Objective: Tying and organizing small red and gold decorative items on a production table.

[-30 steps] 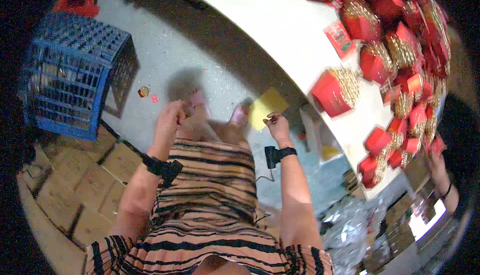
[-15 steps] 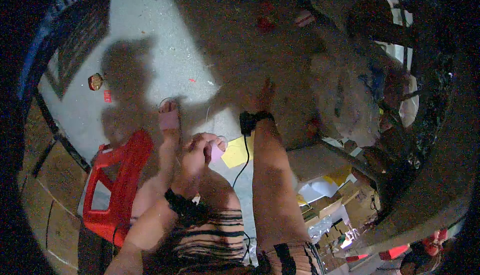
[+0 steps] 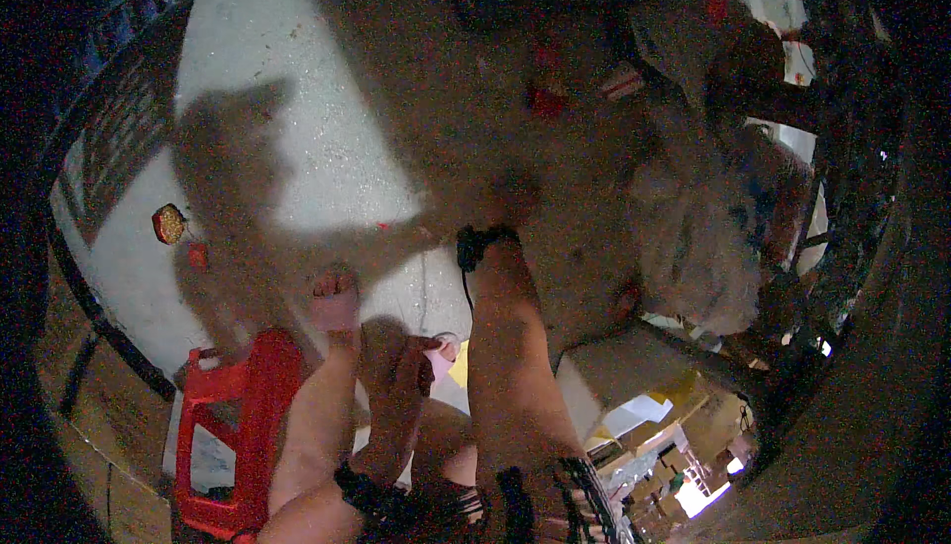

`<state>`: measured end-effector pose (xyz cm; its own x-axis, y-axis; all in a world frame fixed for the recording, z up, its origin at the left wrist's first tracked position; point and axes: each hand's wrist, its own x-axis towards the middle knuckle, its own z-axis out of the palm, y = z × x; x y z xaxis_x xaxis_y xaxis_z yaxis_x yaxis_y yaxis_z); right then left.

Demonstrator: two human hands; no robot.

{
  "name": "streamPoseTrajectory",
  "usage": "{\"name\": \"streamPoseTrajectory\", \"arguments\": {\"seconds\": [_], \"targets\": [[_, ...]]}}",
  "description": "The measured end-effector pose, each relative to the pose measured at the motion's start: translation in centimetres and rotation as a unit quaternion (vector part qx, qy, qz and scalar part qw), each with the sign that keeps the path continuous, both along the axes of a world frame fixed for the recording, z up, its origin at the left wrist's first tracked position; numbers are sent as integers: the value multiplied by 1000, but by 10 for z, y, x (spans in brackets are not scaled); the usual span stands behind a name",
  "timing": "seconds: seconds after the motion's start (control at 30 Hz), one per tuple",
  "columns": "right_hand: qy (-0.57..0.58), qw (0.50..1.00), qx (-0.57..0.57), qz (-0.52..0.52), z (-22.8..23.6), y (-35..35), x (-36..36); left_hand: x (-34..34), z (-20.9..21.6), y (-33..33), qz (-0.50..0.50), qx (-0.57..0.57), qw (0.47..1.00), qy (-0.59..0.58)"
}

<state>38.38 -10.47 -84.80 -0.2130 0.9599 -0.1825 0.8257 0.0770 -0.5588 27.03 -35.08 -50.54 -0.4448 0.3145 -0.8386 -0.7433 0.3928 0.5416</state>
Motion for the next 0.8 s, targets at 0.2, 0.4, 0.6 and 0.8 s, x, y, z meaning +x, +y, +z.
{"name": "streamPoseTrajectory", "arguments": {"seconds": [0.2, 0.4, 0.6, 0.8], "targets": [[47, 995, -82, -30, 73, -76, -77, -21, -3, -9, -43, -45, 997, -36], [44, 976, -109, 183, 229, -92, -29, 14, -22, 5, 108, 2, 975, -194], [102, 873, -134, 458, 327, -137, -25, -1, -23, 27, 149, 62, 959, -233], [180, 896, -93, 395, 335, -119, -34, -13, -20, 21, -42, -92, 994, -36]]}}
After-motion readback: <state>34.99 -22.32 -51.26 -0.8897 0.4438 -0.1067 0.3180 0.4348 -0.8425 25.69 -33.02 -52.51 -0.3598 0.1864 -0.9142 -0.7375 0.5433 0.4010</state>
